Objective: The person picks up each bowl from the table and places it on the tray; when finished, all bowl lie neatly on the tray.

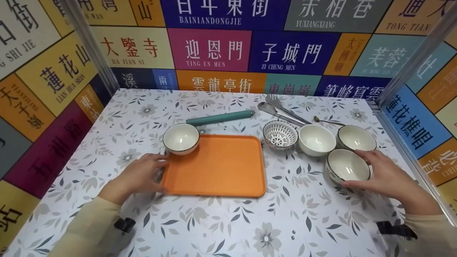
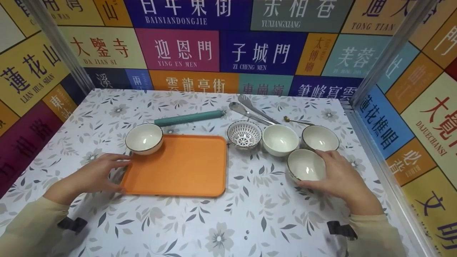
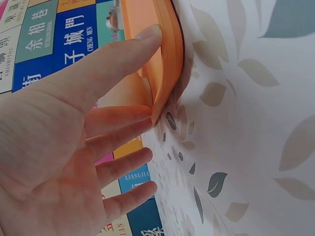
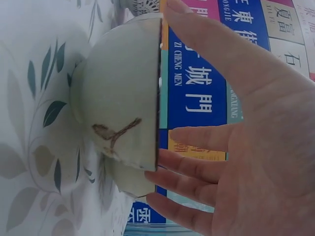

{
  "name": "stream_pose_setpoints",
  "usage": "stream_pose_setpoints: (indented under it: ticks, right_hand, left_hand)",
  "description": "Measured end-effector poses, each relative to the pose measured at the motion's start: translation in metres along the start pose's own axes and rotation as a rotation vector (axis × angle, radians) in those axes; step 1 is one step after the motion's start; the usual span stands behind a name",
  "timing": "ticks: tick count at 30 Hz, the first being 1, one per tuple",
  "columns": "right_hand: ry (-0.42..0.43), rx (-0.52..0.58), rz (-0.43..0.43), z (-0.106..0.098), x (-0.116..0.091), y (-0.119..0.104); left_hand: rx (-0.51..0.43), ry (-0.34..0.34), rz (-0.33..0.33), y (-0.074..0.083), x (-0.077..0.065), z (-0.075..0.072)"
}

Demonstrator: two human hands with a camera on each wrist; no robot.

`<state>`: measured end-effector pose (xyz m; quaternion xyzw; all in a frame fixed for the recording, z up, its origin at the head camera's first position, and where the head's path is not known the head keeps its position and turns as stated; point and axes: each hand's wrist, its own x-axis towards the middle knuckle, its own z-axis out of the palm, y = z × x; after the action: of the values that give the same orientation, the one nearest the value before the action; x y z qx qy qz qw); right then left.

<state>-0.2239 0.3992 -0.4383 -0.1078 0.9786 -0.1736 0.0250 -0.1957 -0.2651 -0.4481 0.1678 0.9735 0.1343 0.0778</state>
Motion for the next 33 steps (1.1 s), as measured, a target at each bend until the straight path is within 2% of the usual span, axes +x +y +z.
stream_pose_setpoints:
  ticks: [8, 15, 21, 25, 33]
  right_hand:
    - [0.036, 0.052, 0.009, 0.009, -0.001, 0.010]
    - [0.117, 0.068, -0.044, 0.014, 0.000, 0.015]
    - [0.140, 0.097, -0.081, 0.020, -0.002, 0.015]
    - [0.143, 0.133, -0.114, 0.026, -0.003, 0.012]
    - [0.165, 0.150, -0.213, 0.031, 0.000, -0.013]
  left_hand:
    - [-0.010, 0.004, 0.000, 0.001, 0.001, -0.002]
    - [-0.019, 0.007, -0.010, 0.000, 0.001, -0.001]
    - [-0.035, -0.002, -0.027, 0.000, -0.001, 0.002]
    - [-0.036, -0.005, -0.034, -0.001, -0.002, 0.003]
    - [0.014, 0.031, 0.022, -0.002, 0.000, 0.001]
